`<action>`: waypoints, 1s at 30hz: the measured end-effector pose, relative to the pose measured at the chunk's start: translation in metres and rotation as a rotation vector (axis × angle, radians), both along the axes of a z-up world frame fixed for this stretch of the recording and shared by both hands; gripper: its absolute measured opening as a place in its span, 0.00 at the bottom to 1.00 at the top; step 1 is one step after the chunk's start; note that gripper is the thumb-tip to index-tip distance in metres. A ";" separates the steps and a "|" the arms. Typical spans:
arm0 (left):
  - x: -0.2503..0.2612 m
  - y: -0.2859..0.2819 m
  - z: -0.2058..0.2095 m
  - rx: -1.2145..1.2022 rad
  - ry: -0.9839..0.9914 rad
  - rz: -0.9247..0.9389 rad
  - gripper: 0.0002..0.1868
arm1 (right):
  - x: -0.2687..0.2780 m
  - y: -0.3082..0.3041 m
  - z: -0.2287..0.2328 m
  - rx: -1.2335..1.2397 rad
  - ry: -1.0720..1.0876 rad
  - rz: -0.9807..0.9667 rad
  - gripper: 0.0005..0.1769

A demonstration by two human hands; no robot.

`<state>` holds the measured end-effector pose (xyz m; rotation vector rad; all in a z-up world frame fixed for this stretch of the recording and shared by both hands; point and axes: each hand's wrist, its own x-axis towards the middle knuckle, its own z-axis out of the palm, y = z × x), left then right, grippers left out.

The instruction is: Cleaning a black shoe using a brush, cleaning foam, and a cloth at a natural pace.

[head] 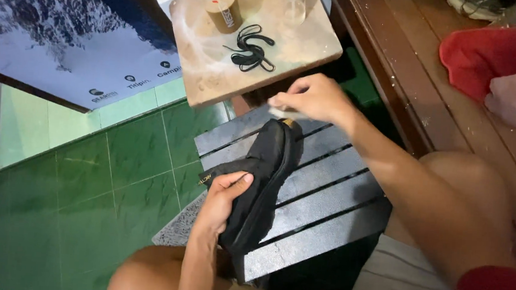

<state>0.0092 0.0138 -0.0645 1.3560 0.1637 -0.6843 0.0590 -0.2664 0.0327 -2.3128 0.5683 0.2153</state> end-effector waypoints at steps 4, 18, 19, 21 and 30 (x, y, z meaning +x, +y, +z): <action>0.007 -0.006 0.017 -0.027 0.018 0.004 0.08 | 0.010 0.002 0.000 0.154 -0.005 0.026 0.21; 0.021 0.013 0.035 -0.053 0.036 0.053 0.10 | 0.009 -0.011 -0.036 -0.525 -0.304 0.132 0.32; 0.017 0.010 0.048 0.027 -0.014 0.069 0.09 | 0.005 -0.004 -0.018 -0.255 -0.217 0.052 0.30; 0.009 0.013 0.071 0.107 -0.059 0.092 0.09 | -0.001 0.004 0.005 0.015 -0.123 -0.020 0.28; -0.010 0.030 0.133 0.920 -0.265 -0.491 0.56 | -0.004 0.005 0.029 -0.113 0.018 0.061 0.32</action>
